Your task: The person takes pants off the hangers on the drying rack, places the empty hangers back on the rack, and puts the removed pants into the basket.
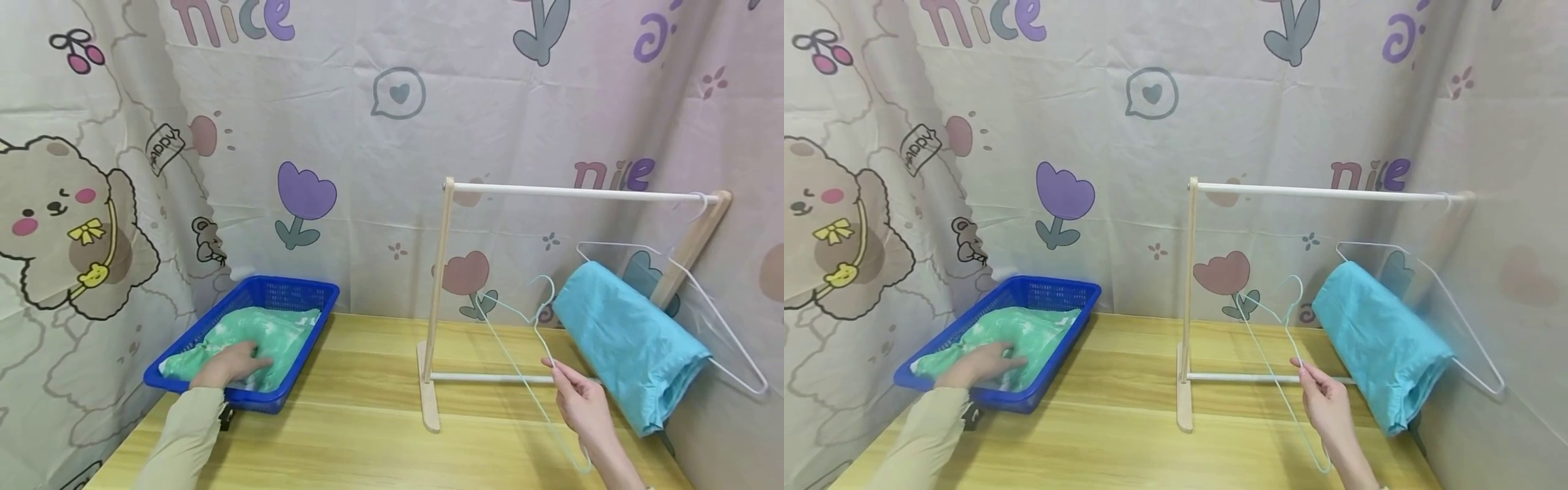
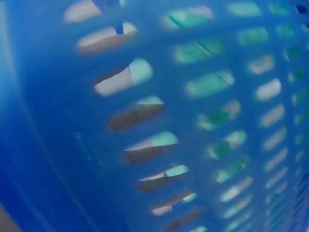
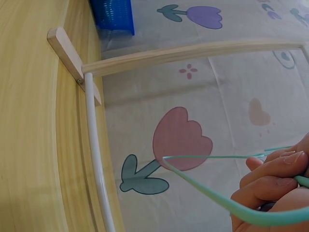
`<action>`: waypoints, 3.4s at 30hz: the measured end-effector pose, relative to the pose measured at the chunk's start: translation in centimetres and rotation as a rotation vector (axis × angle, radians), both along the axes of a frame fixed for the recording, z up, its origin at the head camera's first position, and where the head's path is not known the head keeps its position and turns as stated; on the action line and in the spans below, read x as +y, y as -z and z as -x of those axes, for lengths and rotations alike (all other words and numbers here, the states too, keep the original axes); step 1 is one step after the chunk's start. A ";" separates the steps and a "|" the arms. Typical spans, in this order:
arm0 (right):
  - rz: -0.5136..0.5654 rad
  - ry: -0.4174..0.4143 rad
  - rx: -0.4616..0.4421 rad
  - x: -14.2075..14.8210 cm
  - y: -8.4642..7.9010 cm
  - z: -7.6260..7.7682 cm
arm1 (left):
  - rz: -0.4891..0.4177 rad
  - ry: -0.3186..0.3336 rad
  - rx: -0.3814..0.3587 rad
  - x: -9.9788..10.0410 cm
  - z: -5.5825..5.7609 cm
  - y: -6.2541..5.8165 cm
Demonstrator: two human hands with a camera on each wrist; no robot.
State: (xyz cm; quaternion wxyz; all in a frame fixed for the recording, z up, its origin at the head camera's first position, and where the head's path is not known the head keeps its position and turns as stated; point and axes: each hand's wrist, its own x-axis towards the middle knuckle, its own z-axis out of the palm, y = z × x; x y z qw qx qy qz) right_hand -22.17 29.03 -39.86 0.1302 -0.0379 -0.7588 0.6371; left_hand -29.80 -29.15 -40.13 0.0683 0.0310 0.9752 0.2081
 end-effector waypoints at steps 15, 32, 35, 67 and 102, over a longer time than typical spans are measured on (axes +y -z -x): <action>-0.010 -0.013 0.008 0.0 -0.2 0.1 | 0.020 0.106 0.134 5.1 -0.6 -0.9; 0.042 -0.035 0.063 0.7 -0.9 0.0 | 0.004 0.074 0.328 10.0 -1.1 -1.4; 0.051 -0.033 0.064 0.7 -0.9 0.0 | -0.012 0.071 0.337 10.9 -0.8 -1.6; 0.075 0.002 0.035 0.3 -1.2 -0.1 | -0.402 0.254 0.517 18.8 4.2 -0.7; 0.097 0.039 0.064 0.0 -1.3 -0.2 | -0.524 0.376 0.612 26.0 4.7 -1.1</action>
